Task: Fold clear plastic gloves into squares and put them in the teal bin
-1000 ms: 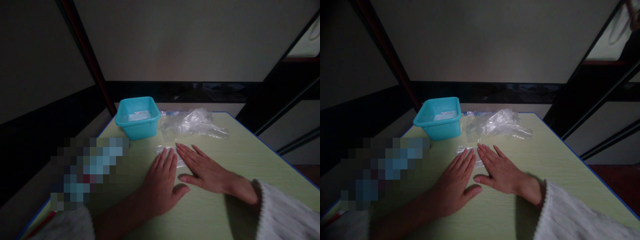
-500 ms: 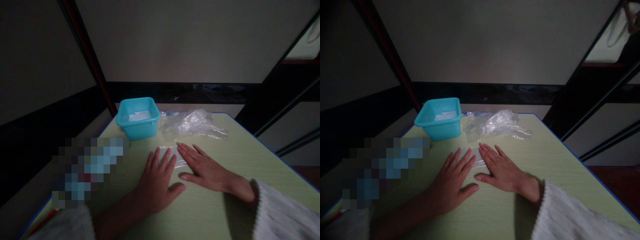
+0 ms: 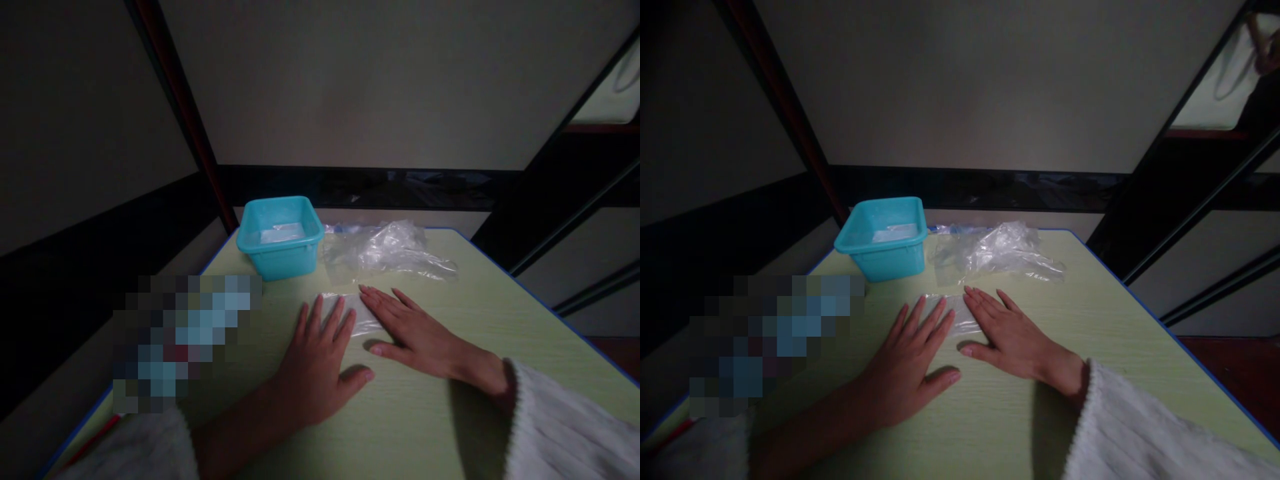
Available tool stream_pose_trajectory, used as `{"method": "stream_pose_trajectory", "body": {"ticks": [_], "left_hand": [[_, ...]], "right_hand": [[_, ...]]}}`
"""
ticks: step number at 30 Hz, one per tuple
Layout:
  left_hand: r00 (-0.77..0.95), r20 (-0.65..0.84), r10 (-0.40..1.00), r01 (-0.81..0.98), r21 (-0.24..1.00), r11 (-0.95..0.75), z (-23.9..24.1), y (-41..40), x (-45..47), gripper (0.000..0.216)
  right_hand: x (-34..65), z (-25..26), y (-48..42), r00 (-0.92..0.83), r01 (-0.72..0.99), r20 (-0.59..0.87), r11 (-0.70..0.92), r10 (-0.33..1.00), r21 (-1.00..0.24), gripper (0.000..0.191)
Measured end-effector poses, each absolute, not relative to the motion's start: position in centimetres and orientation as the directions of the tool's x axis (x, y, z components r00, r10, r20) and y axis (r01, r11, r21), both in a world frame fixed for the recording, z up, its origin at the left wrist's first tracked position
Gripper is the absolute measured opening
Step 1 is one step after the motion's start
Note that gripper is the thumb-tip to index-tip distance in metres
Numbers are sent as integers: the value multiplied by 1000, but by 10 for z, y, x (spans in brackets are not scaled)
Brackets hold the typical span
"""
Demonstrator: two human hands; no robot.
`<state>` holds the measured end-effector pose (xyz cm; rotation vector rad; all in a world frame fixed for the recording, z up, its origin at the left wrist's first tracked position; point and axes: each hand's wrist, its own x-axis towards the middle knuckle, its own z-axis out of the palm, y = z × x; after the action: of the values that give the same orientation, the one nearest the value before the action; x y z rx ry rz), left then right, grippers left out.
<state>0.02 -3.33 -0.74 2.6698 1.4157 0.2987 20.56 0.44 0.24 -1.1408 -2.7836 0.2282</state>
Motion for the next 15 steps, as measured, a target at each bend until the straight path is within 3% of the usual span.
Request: {"method": "stream_pose_trajectory", "body": {"ticks": [9,15], "left_hand": [[560,208,802,769,230,-597,-3,-36,1,75],[528,368,765,720,285,-633,-1,-35,0,55]], "right_hand": [[210,6,8,-674,634,213,701,708,-325,60],[211,6,11,-690,633,213,719,692,-287,47]]}}
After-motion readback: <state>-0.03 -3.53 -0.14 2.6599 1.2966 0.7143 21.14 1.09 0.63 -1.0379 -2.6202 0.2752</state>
